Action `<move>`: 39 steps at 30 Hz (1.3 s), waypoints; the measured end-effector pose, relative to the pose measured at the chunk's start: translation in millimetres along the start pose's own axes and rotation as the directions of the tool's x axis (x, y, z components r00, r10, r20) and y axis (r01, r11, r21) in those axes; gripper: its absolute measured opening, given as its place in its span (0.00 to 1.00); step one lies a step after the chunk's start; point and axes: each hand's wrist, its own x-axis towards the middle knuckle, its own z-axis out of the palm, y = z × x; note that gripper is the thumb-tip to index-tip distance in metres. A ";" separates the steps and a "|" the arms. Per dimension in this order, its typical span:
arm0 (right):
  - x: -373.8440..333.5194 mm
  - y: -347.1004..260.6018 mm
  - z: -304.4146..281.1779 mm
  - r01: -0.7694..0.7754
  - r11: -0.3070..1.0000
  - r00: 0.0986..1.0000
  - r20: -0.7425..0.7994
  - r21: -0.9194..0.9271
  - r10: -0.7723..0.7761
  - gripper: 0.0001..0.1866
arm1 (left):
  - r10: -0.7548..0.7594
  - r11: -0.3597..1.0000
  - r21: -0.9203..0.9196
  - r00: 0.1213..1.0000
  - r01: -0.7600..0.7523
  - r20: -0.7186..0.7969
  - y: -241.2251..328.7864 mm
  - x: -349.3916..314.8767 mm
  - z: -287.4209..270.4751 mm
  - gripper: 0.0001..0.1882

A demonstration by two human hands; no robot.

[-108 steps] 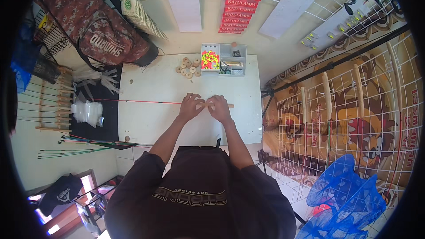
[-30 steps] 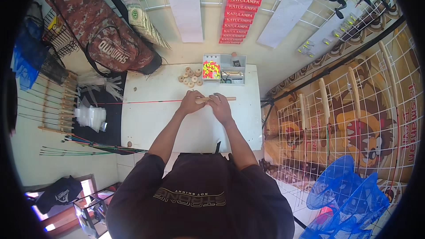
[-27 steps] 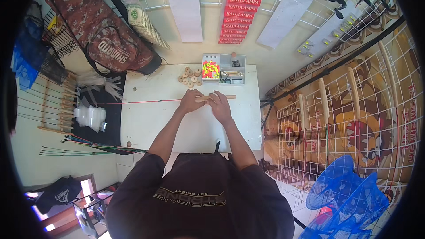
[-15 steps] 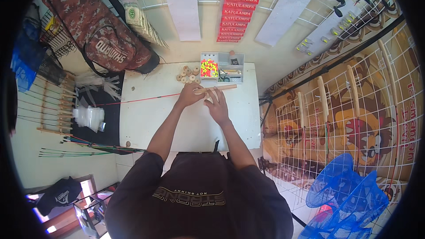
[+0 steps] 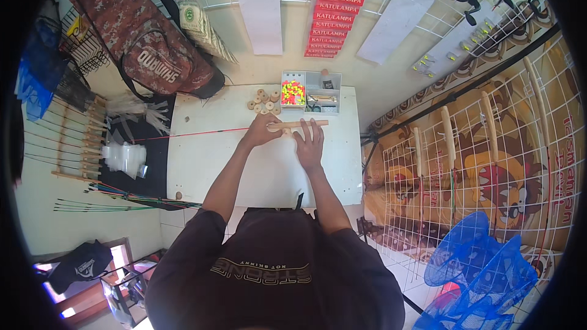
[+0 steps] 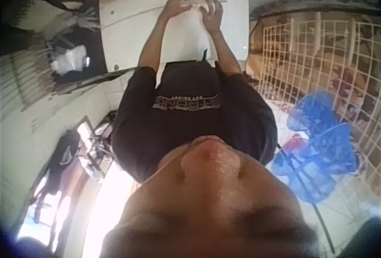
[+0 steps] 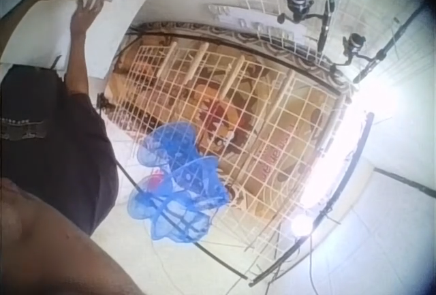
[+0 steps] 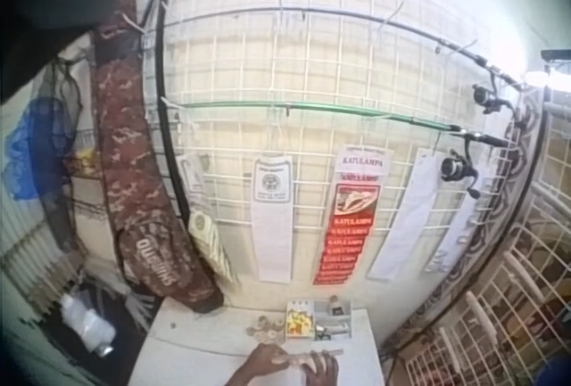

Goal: Assembling or preparing fishing lures and components on a retail counter.

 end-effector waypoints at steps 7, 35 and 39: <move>4.0 -4.2 -3.6 -0.041 0.999 0.999 -0.013 0.001 0.041 0.07 | 0.010 1.000 0.009 1.000 -0.010 0.013 -8.1 -3.0 0.3 0.18; -14.0 -5.3 18.0 -0.271 0.919 0.924 0.345 0.285 0.165 0.12 | 0.146 0.901 0.425 0.985 -0.094 -0.092 -35.8 -43.2 73.7 0.15; -30.5 -14.8 20.3 -0.268 0.941 0.896 0.413 0.207 0.165 0.08 | 0.131 0.897 0.436 0.987 -0.078 -0.092 -48.9 -59.8 86.9 0.14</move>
